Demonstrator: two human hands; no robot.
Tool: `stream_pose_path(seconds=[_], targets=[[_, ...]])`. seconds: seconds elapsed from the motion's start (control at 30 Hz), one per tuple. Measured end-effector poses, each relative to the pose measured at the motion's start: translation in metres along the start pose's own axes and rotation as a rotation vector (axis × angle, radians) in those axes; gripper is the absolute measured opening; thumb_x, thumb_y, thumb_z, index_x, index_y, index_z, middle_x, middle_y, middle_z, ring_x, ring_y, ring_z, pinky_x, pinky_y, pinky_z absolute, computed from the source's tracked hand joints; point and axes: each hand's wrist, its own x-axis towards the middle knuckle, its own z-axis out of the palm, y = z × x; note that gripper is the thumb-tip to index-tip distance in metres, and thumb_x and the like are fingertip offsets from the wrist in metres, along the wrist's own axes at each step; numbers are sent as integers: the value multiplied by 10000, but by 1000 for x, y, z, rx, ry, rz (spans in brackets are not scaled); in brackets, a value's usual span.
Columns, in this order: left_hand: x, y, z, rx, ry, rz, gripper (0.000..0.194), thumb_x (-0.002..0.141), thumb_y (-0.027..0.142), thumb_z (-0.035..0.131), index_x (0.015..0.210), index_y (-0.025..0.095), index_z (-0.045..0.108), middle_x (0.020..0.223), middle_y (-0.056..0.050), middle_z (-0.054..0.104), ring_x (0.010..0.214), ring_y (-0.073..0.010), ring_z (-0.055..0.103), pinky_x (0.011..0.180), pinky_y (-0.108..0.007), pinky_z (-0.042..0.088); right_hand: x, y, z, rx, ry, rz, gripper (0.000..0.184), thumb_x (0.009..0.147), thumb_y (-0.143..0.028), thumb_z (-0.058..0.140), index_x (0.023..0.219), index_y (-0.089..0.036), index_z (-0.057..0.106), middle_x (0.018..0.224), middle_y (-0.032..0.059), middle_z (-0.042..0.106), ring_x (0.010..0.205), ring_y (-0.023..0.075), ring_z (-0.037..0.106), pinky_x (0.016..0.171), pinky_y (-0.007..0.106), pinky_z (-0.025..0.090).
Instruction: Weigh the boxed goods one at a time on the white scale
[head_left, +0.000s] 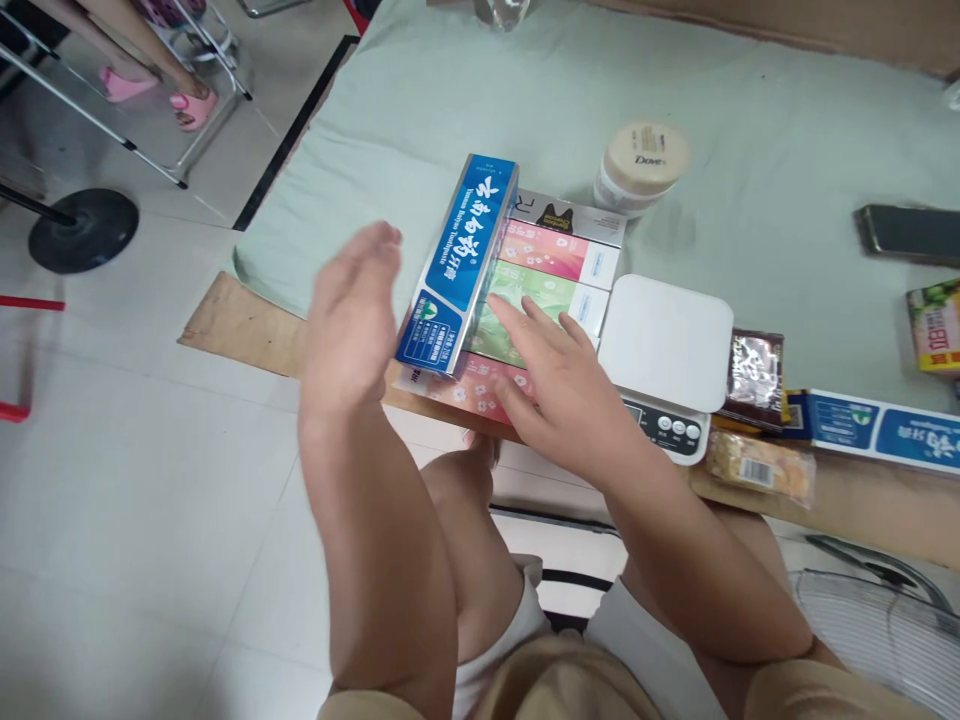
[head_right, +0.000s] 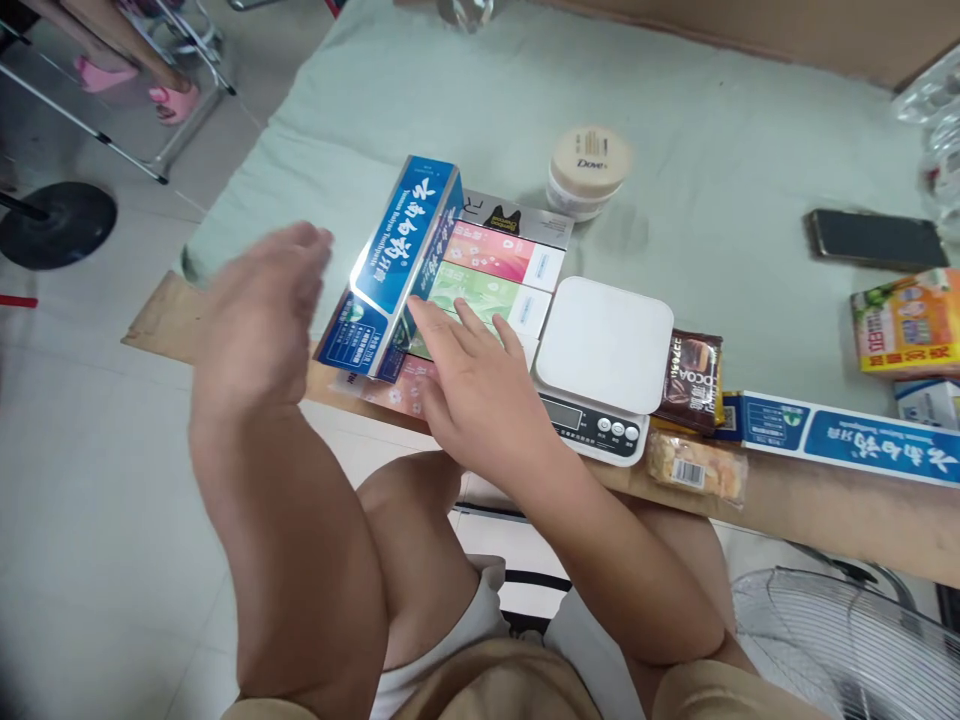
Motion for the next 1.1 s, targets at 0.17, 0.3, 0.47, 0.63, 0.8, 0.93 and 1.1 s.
stream_pose_path(seconds=[0.17, 0.3, 0.47, 0.63, 0.8, 0.93, 1.1], targets=[[-47, 54, 43, -276, 179, 286, 353, 967, -12, 408, 887, 232, 650, 919, 3, 671, 990, -136, 729, 1100, -369, 563, -35, 10, -44, 33, 274, -60, 468, 994, -330, 477, 1421, -210, 626, 1468, 110, 690, 1379, 309, 643, 1153, 534, 532], [-93, 69, 92, -111, -172, 500, 211, 978, 159, 580, 853, 292, 684, 885, 40, 709, 861, -163, 674, 875, -389, 596, -73, 29, -82, 28, 433, 16, 337, 991, -351, 510, 1244, -263, 715, 1258, 79, 786, 1144, 271, 740, 991, 448, 608], [-119, 54, 164, 71, -668, 433, 97, 978, 209, 591, 965, 258, 673, 983, 3, 750, 980, -209, 719, 931, -404, 597, -114, 74, -115, 29, 504, 157, 267, 910, -273, 522, 1080, -276, 727, 1105, 60, 812, 986, 263, 748, 873, 428, 607], [-134, 41, 239, 264, -800, 526, 262, 937, 178, 571, 1182, 214, 659, 1231, -63, 745, 1165, -243, 688, 1032, -396, 556, -155, 134, -137, 4, 481, 323, 393, 840, -199, 509, 1182, -231, 699, 1163, 84, 798, 1063, 288, 744, 876, 428, 580], [-149, 35, 293, 712, -1078, 669, 359, 897, 138, 582, 1254, 128, 624, 1252, -152, 708, 1221, -334, 629, 1079, -490, 491, -193, 181, -153, -63, 321, 501, 429, 873, -220, 485, 1246, -206, 695, 1191, 147, 782, 1066, 354, 729, 918, 522, 564], [-154, 26, 318, 915, -1082, 672, 404, 918, 183, 623, 1316, 119, 590, 1291, -188, 688, 1229, -377, 622, 1062, -523, 481, -206, 197, -159, -16, 361, 542, 448, 910, -256, 491, 1309, -187, 682, 1243, 165, 769, 1137, 364, 721, 968, 541, 566], [-149, 19, 323, 841, -1014, 621, 347, 916, 273, 669, 1249, 174, 652, 1177, -132, 714, 1096, -342, 665, 962, -477, 517, -211, 194, -168, 25, 464, 493, 384, 931, -257, 540, 1280, -216, 696, 1251, 131, 774, 1164, 330, 725, 1020, 529, 574]])
